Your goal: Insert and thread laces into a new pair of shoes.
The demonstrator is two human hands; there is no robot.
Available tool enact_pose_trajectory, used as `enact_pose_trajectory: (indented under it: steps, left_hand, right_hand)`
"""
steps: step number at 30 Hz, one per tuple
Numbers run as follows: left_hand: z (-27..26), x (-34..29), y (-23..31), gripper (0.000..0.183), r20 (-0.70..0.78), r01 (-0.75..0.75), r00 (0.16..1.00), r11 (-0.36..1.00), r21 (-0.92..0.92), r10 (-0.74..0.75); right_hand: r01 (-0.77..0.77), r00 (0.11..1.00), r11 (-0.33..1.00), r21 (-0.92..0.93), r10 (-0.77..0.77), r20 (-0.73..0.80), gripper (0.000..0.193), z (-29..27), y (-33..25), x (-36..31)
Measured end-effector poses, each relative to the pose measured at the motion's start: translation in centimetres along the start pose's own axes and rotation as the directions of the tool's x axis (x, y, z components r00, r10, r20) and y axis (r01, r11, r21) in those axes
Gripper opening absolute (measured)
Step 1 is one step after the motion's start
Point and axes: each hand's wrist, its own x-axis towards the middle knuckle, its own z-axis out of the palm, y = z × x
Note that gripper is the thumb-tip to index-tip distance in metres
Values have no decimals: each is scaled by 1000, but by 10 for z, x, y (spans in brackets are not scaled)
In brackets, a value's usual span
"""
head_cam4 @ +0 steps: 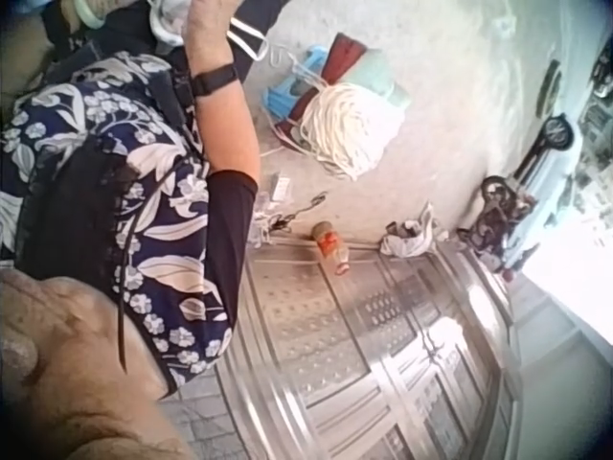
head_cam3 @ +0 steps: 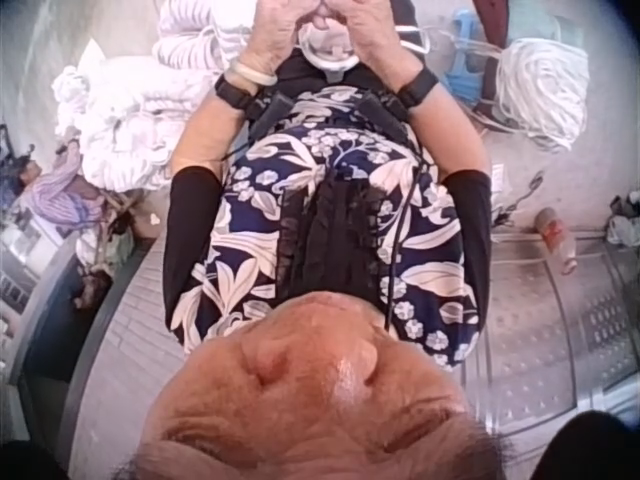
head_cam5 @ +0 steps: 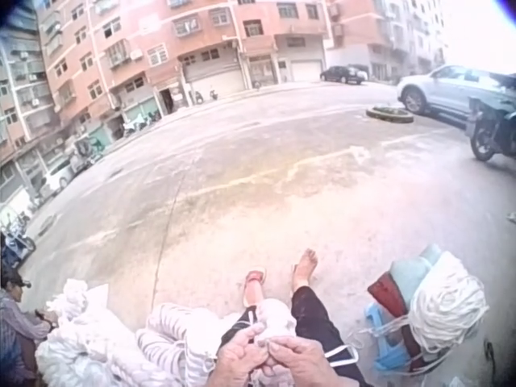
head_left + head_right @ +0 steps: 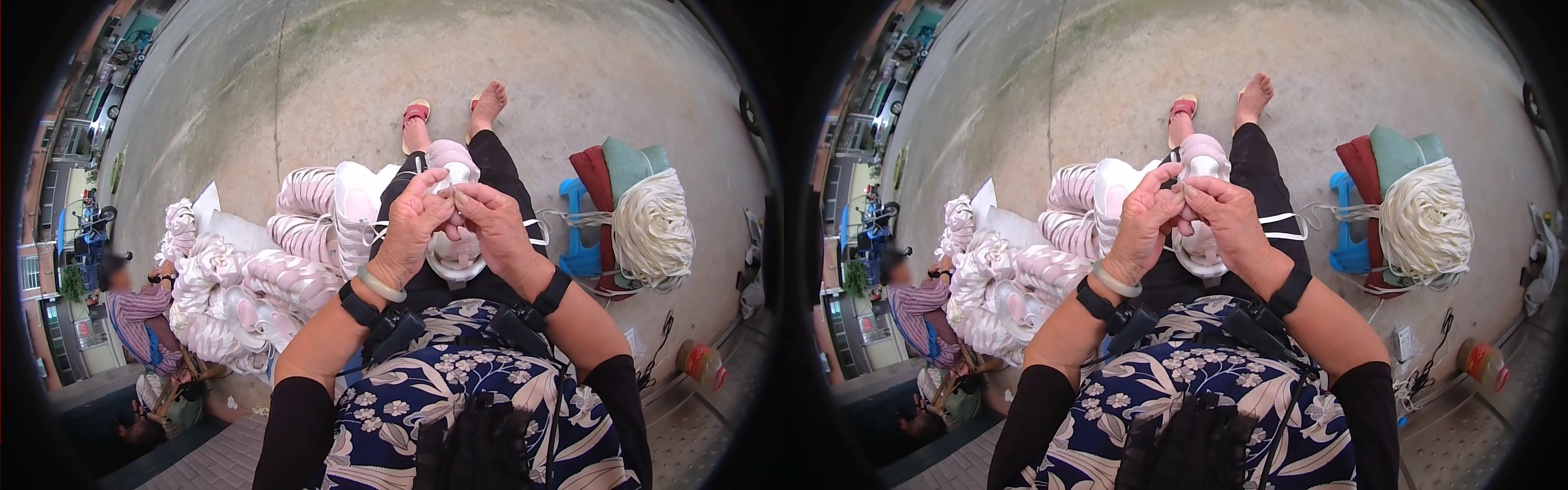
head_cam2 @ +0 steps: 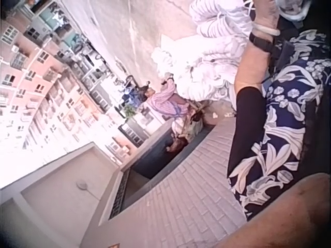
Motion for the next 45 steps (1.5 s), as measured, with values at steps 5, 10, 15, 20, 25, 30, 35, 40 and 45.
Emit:
enact_pose_trajectory:
  steps: [5, 10, 15, 20, 25, 30, 35, 40, 45]
  left_hand:
    - [-1, -2, 3, 48, 5, 15, 1000, 1000, -17, -15]
    - [-3, -7, 3, 48, 20, 30, 999, 999, -19, -30]
    - [-3, -9, 3, 48, 24, 30, 999, 999, -27, -29]
    - [-4, -11, 1, 46, 29, 33, 999, 997, -65, -31]
    - [-9, -13, -2, 51, 1, -105, 994, 916, 386, 114]
    - [-7, -7, 0, 69, 193, -433, 899, 740, 515, 393]
    - [15, -4, -14, 65, 403, -87, 915, 984, 157, 16]
    - [12, -17, -14, 32, 484, 144, 829, 943, 299, -280]
    - [-3, -39, -5, 20, 478, 117, 779, 844, 524, -405]
  right_hand:
    - [-20, 1000, 997, 68, 19, 18, 18, 1, 2, 0]
    - [-71, 997, 993, 99, 68, 40, 17, 3, 2, -2]
    - [-77, 996, 990, 115, 71, 58, 17, 5, 2, -5]
    - [-81, 996, 991, 109, 76, 54, 16, 3, 4, -7]
    - [208, 976, 913, -350, -219, 9, 14, 6, 8, -9]
    - [411, 908, 830, -376, -410, 89, 14, 20, -1, -21]
    - [373, 927, 915, -153, -374, 22, 14, 30, -27, -28]
    - [256, 958, 964, 74, -242, -157, 12, -6, -60, -22]
    - [297, 896, 954, -29, -289, -339, 11, -85, -87, -33]
